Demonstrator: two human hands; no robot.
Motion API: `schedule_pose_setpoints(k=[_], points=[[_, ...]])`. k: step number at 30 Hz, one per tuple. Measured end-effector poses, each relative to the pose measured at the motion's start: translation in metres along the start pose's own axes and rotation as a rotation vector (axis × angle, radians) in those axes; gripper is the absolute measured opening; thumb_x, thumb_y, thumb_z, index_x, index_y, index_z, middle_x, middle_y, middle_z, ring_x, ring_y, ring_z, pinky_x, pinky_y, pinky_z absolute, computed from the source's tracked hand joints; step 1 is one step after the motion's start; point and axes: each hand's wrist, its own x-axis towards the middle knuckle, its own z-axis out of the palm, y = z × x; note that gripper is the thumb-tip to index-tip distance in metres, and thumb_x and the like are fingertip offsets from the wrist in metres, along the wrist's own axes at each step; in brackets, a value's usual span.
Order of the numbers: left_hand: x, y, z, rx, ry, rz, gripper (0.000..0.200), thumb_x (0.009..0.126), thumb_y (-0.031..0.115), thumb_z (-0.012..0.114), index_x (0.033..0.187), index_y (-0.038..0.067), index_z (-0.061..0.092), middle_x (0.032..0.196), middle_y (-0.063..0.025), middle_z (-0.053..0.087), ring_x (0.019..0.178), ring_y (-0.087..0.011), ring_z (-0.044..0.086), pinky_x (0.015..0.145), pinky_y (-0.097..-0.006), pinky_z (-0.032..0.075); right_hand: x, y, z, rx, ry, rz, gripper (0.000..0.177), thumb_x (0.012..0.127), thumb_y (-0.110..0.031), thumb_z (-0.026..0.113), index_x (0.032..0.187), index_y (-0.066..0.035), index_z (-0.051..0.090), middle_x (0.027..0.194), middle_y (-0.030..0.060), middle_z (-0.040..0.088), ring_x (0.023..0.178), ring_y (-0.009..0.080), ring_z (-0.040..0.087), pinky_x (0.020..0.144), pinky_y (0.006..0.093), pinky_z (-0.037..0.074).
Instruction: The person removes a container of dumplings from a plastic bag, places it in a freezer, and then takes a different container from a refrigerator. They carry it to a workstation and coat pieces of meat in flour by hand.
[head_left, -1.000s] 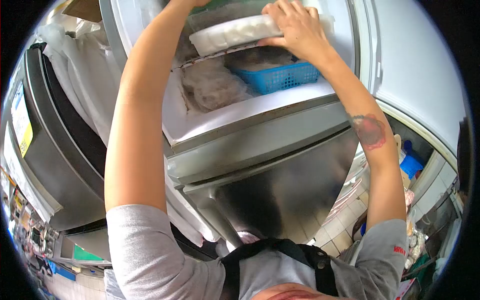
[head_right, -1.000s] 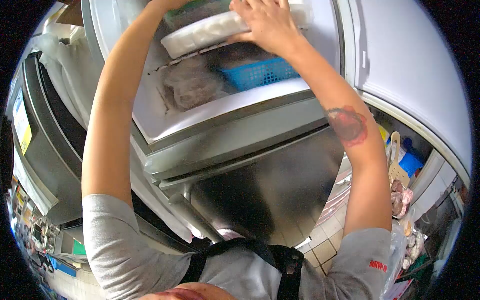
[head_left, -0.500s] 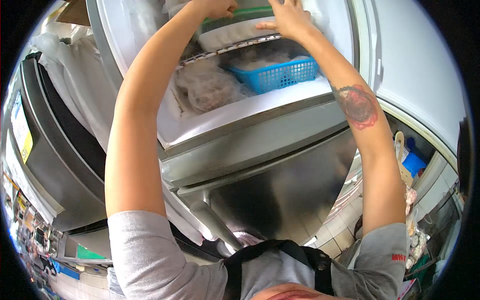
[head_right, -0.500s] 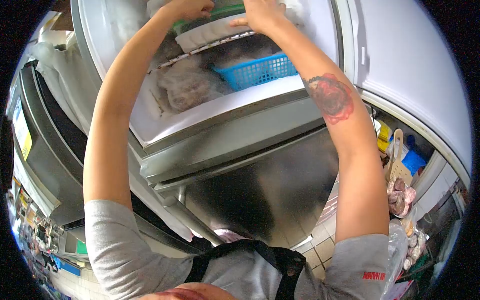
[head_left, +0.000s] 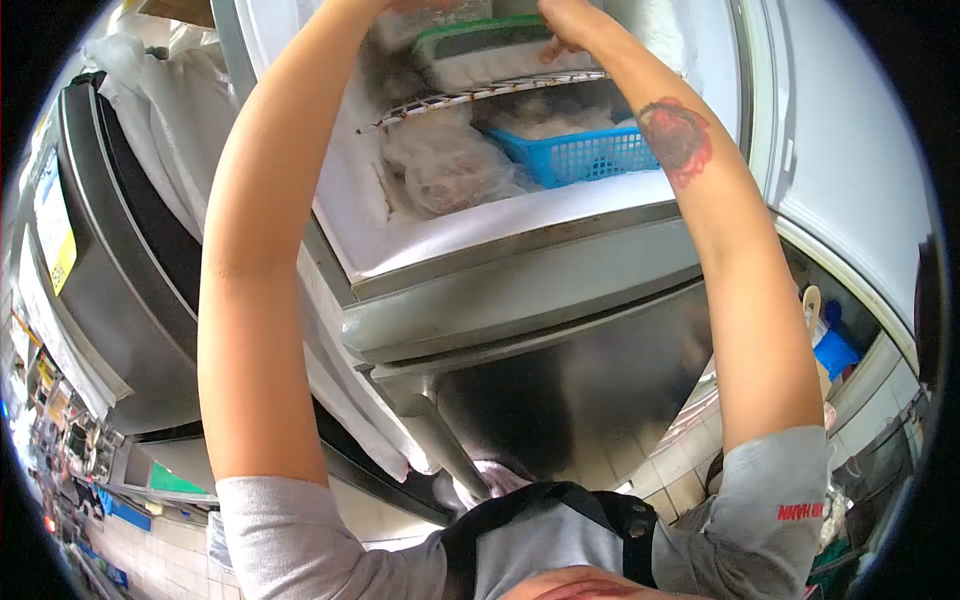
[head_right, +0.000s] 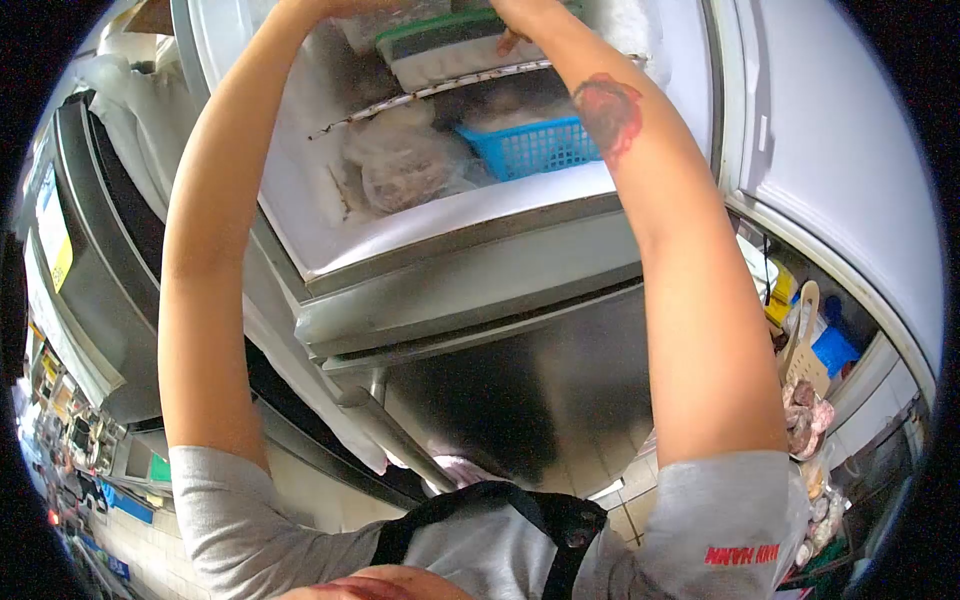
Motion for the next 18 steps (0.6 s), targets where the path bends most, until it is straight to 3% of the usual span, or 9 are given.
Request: schedule_pose_setpoints(k=[2, 5, 6, 8, 11, 13, 14, 16, 18], points=[[0.015, -0.021, 0.029, 0.053, -0.014, -0.069, 0.038, 0.083, 0.032, 0.058, 0.112, 0.007, 0.064, 0.118, -0.017, 0.061, 0.107, -0.0308, 0.058, 0.094, -0.0406, 0.042, -0.002, -0.008, -0.02, 0.012, -0.203, 0.031, 0.021, 0.083, -0.008, 0.051, 0.079, 0.003, 0.069, 0.082, 0.0226, 0.068, 0.081, 0.0359, 0.067, 0.07, 0.0454, 0.053], [0.044, -0.056, 0.081, -0.003, -0.022, -0.127, 0.046, 0.087, 0.04, 0.054, 0.117, 0.007, 0.062, 0.131, -0.0183, 0.055, 0.12, -0.0301, 0.053, 0.105, -0.0398, 0.038, 0.004, -0.014, -0.016, 0.044, -0.263, 0.109, 0.019, 0.08, -0.003, 0.052, 0.077, 0.004, 0.069, 0.08, 0.0229, 0.068, 0.081, 0.0352, 0.068, 0.068, 0.0461, 0.053], [0.024, -0.034, 0.071, -0.276, -0.007, -0.419, 0.051, 0.088, 0.044, 0.051, 0.121, 0.006, 0.059, 0.135, -0.0193, 0.052, 0.125, -0.0305, 0.049, 0.109, -0.0424, 0.034, 0.006, -0.011, -0.006, 0.053, -0.181, 0.047, 0.013, 0.077, -0.005, 0.06, 0.08, 0.003, 0.071, 0.078, 0.0224, 0.068, 0.079, 0.0344, 0.069, 0.067, 0.0445, 0.054], [0.018, -0.027, 0.071, -0.485, 0.196, -0.48, 0.065, 0.089, 0.06, 0.041, 0.127, 0.01, 0.058, 0.124, -0.0184, 0.06, 0.116, -0.0313, 0.057, 0.097, -0.0421, 0.044, -0.007, -0.006, -0.016, 0.02, -0.222, -0.012, 0.013, 0.075, -0.008, 0.066, 0.084, 0.0, 0.072, 0.081, 0.0213, 0.069, 0.08, 0.0333, 0.069, 0.07, 0.0429, 0.055], [0.066, -0.058, 0.106, -0.78, 0.158, -0.474, 0.077, 0.088, 0.072, 0.035, 0.145, 0.019, 0.039, 0.143, -0.0129, 0.043, 0.114, -0.0388, 0.055, 0.083, -0.0516, 0.053, -0.008, 0.014, -0.02, 0.163, -0.331, 0.008, 0.028, 0.075, -0.018, 0.074, 0.099, -0.005, 0.071, 0.095, 0.0163, 0.07, 0.091, 0.0306, 0.067, 0.08, 0.0399, 0.053], [0.055, -0.04, 0.104, -1.064, 0.163, -0.524, 0.082, 0.086, 0.075, 0.036, 0.146, 0.018, 0.037, 0.146, -0.0129, 0.04, 0.122, -0.0377, 0.049, 0.082, -0.0541, 0.053, -0.007, 0.043, -0.008, 0.315, -0.387, -0.081, 0.038, 0.076, -0.023, 0.078, 0.108, -0.006, 0.065, 0.101, 0.0132, 0.069, 0.096, 0.0295, 0.065, 0.085, 0.0392, 0.05], [0.053, -0.031, 0.101, -1.155, 0.164, -0.544, 0.083, 0.086, 0.075, 0.036, 0.146, 0.017, 0.036, 0.146, -0.0138, 0.039, 0.122, -0.0382, 0.049, 0.083, -0.0543, 0.052, -0.016, 0.038, -0.022, 0.315, -0.38, -0.069, 0.034, 0.076, -0.019, 0.075, 0.106, -0.006, 0.068, 0.102, 0.0139, 0.07, 0.096, 0.0296, 0.066, 0.084, 0.0394, 0.051], [0.049, -0.016, 0.086, -1.25, 0.187, -0.595, 0.086, 0.085, 0.075, 0.037, 0.146, 0.015, 0.034, 0.146, -0.0157, 0.039, 0.123, -0.0392, 0.048, 0.086, -0.0548, 0.049, -0.036, 0.012, -0.063, 0.317, -0.375, -0.053, 0.03, 0.074, -0.012, 0.07, 0.104, -0.007, 0.072, 0.103, 0.0152, 0.071, 0.095, 0.0297, 0.067, 0.083, 0.0398, 0.053], [0.045, 0.0, 0.074, -1.298, 0.205, -0.65, 0.089, 0.085, 0.076, 0.038, 0.147, 0.013, 0.032, 0.146, -0.0175, 0.038, 0.124, -0.0402, 0.047, 0.089, -0.0552, 0.047, -0.027, 0.018, -0.05, 0.288, -0.405, -0.093, 0.032, 0.074, -0.011, 0.069, 0.106, -0.007, 0.071, 0.106, 0.0151, 0.07, 0.098, 0.0295, 0.067, 0.085, 0.0395, 0.052]])
